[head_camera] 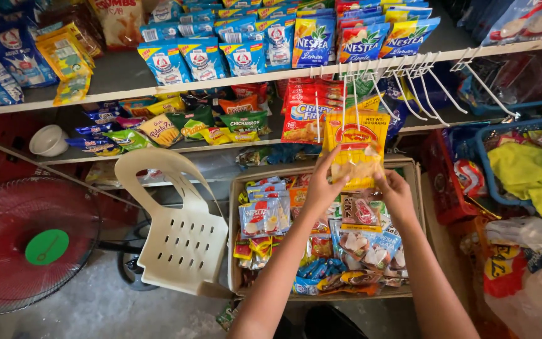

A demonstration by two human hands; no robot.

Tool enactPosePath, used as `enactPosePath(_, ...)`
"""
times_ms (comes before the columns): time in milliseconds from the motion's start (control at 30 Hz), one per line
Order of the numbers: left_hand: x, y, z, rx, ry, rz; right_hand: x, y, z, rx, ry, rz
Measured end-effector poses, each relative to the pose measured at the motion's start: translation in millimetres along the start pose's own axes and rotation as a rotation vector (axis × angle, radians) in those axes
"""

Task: Sorting and organizing various food and snack packets from a large box onto store shelves.

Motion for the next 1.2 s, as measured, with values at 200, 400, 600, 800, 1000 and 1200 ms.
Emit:
enactPosePath(200, -2.3, -14.2, 48.6, -0.022, -0.059, -0.03, -25.4, 16.8, -48.2, 0.005, -0.044, -0.044)
enactPosePath(400, 25.9, -25.7, 87.8, 0.004, 0.448, 0.007, -14.9, 65.1, -151.4, 0.013, -0.146, 0.008)
enactPosePath(600, 128.5, -99.3, 282.3, -0.138, 0.323, 0.164, 33.2, 91.1, -240.1, 0.599, -0.025, 0.081)
enactPosePath(800, 170.0, -131.5, 320.1, -0.024, 0.672, 0.151, 70.1, 74.3, -259.0, 0.589, -0.034, 0.15)
enactPosePath(1000, 172.1, -134.9, 323.4, -0.314, 0.807, 0.212, 89.8, 76.5, -264.9, 0.212, -0.099, 0.064)
enactPosePath(1200, 172.5, -122.0, 282.4, -0.09, 0.646, 0.299, 102.4, 79.2, -252.5, -0.058, -0.326, -0.184)
Point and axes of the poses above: each hand's wrist, its own x-axis away from the middle knuckle, its own y-axis out of the back of the hand, z = x × y, the point moved 5 cm from there along -x, towards the middle knuckle
